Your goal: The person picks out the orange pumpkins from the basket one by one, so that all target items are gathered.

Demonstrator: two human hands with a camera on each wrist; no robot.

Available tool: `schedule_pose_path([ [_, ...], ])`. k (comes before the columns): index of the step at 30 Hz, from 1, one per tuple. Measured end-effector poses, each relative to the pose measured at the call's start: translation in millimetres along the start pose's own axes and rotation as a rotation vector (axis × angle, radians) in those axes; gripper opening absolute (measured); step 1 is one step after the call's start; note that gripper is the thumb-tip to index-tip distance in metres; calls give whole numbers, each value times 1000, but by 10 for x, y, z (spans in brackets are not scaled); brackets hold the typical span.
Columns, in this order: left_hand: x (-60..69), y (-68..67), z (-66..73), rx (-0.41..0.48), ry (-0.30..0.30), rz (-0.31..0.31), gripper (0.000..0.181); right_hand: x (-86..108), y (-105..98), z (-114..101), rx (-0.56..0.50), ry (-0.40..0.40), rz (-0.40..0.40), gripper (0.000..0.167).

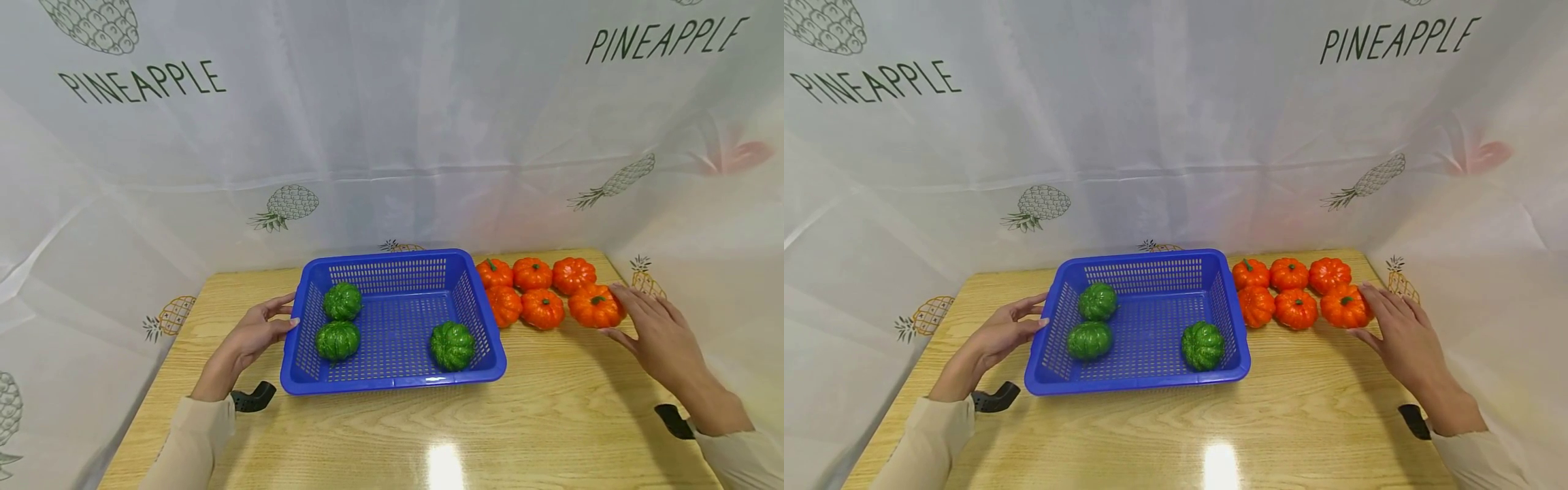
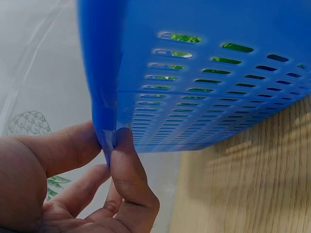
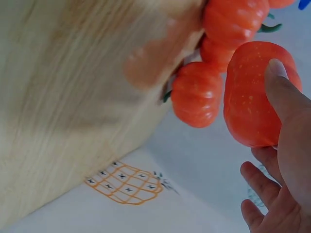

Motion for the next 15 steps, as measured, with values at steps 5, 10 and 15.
schedule_pose_path([
  [5,5,1,-2,1,1,1,70,33,85,70,-6,17,-30,82],
  [10,7,5,0,-1,-4,0,70,49,183,137,-10,35,-51,75],
  [15,10,8,2,3,-7,-1,70,58,270,177,-22,40,-54,76],
])
Point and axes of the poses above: each hand's wrist, its own x-axis away from the middle knuckle, its own y-axis out of the palm, z = x × y, the point moved 8 cm from there along -x, towards the middle knuckle, and after that the axes turned 6 degrees about -z, right-handed, at the moved point
